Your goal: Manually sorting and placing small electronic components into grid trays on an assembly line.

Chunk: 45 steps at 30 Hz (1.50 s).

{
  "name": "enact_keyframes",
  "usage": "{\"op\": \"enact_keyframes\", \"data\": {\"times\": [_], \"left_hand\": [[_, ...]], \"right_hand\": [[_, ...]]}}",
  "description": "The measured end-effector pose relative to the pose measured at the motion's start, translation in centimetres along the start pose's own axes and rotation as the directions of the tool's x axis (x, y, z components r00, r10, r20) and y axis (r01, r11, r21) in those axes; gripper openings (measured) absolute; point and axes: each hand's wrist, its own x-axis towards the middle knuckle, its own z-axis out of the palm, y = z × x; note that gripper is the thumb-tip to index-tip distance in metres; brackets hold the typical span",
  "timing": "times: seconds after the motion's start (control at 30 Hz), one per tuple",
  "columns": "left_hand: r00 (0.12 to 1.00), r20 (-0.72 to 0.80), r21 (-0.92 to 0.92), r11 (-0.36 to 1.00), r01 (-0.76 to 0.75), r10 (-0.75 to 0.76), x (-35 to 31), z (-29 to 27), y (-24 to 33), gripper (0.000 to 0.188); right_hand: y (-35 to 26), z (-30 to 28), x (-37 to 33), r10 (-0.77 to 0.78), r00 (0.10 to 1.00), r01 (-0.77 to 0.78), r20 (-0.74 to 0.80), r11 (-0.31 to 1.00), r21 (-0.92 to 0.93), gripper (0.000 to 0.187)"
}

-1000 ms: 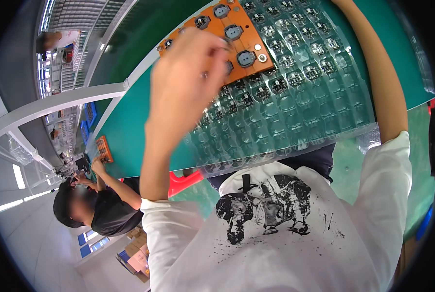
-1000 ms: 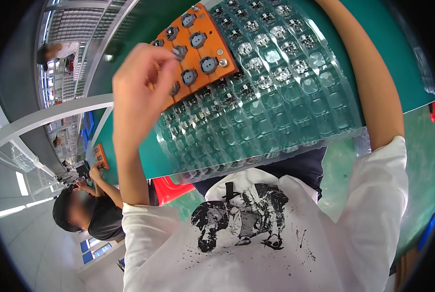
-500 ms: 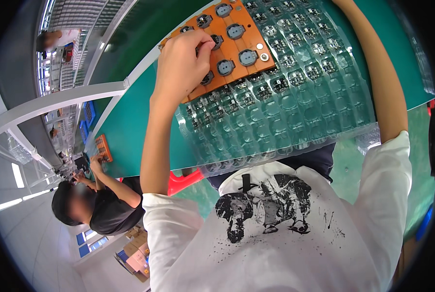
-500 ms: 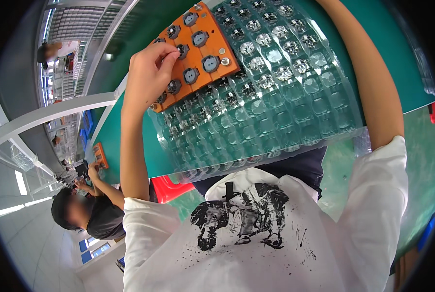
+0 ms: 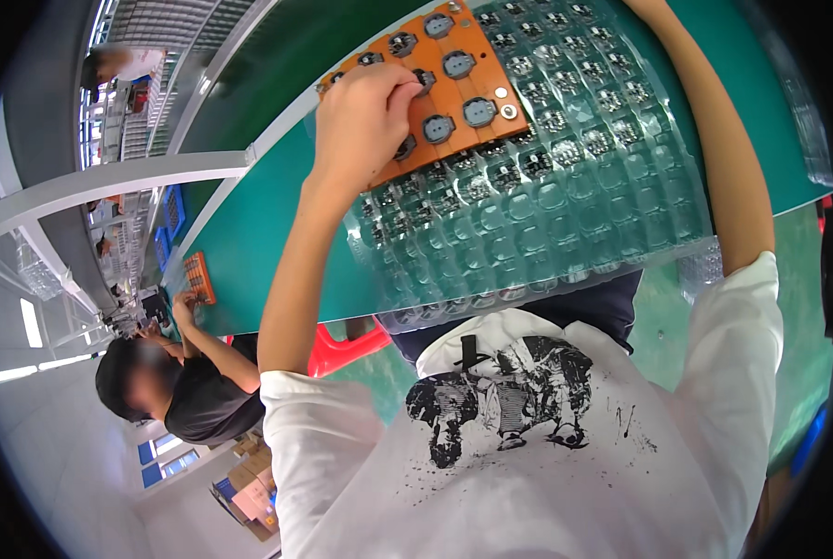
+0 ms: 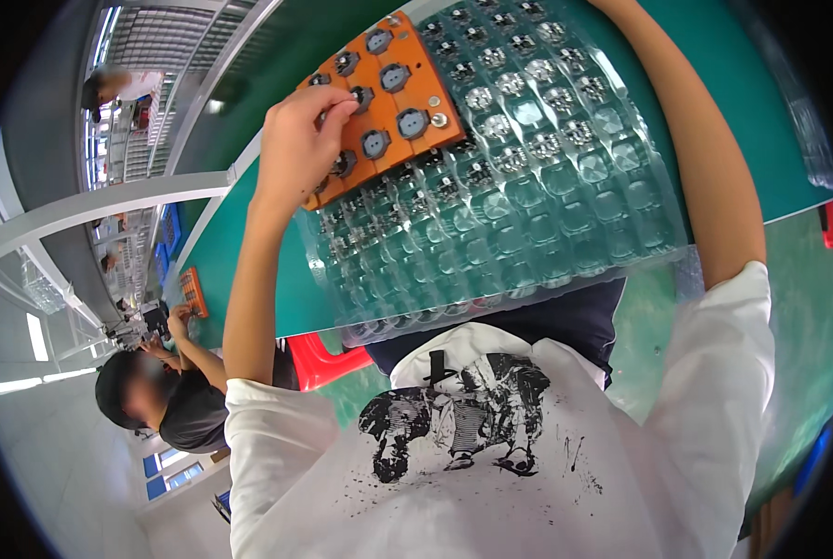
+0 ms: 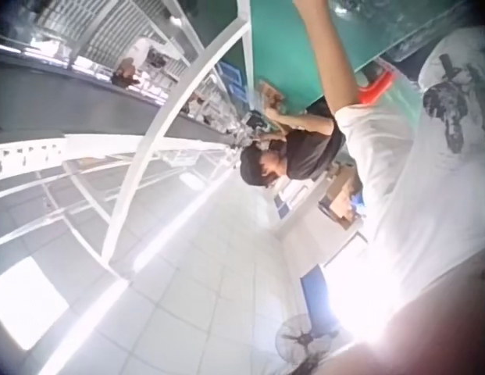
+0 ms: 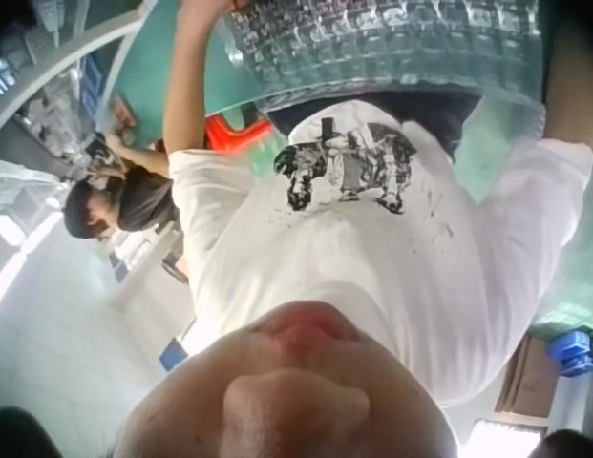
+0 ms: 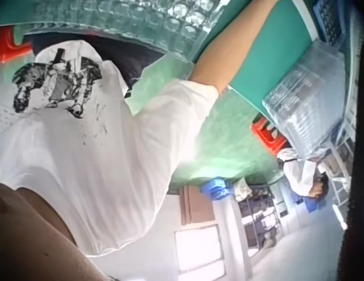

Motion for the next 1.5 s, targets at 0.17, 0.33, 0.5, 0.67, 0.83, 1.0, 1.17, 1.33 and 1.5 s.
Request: {"op": "enact_keyframes", "data": {"times": [0.17,0.33,0.5,0.67,0.83,1.0,1.17,1.33,1.5], "left_hand": [[0.979,-0.041,0.195,0.963,-0.186,0.197,-0.6,-0.4,-0.7,0.005],[0.993,0.018,0.027,0.993,-0.114,0.114,-0.3,-0.8,-0.7,0.005],[0.978,-0.097,0.271,0.95,-0.153,0.185,0.5,-1.4,3.2,0.006],[0.931,-0.119,-0.132,0.924,-0.36,0.345,0.4,3.4,9.0,0.012],[0.944,-0.04,-0.179,0.928,-0.328,0.327,2.8,7.5,13.0,0.01],[0.959,0.099,-0.19,0.951,-0.244,0.265,2.1,6.6,11.3,0.013],[0.957,0.092,-0.094,0.96,-0.265,0.273,2.6,7.8,14.2,0.008],[0.957,-0.059,-0.255,0.923,-0.289,0.283,4.1,3.4,7.5,0.013],[0.988,0.047,-0.042,0.988,-0.147,0.149,4.0,-1.9,1.9,0.01]], "right_hand": [[-0.2,2.4,0.3,-0.062,0.998,0.062,-0.012,0.998,-0.003,0.021],[-0.1,2.4,0.3,-0.032,0.999,0.032,0.007,0.999,0.004,0.021],[-0.5,1.3,0.1,-0.002,1.0,0.002,-0.008,1.0,-0.01,0.022],[-3.9,2.2,-0.7,-0.019,1.0,0.019,-0.003,1.0,0.016,0.021],[-0.8,3.0,0.4,0.009,0.999,-0.009,0.031,1.0,0.014,0.02],[-1.2,3.2,0.4,-0.027,0.999,0.026,0.024,0.999,0.019,0.019],[0.8,2.4,0.6,-0.059,0.998,0.058,0.02,0.998,0.029,0.019],[0.5,2.8,0.8,-0.008,1.0,0.008,0.024,1.0,0.005,0.02],[0.5,2.4,0.4,-0.017,1.0,0.017,0.009,1.0,0.001,0.02]]}}
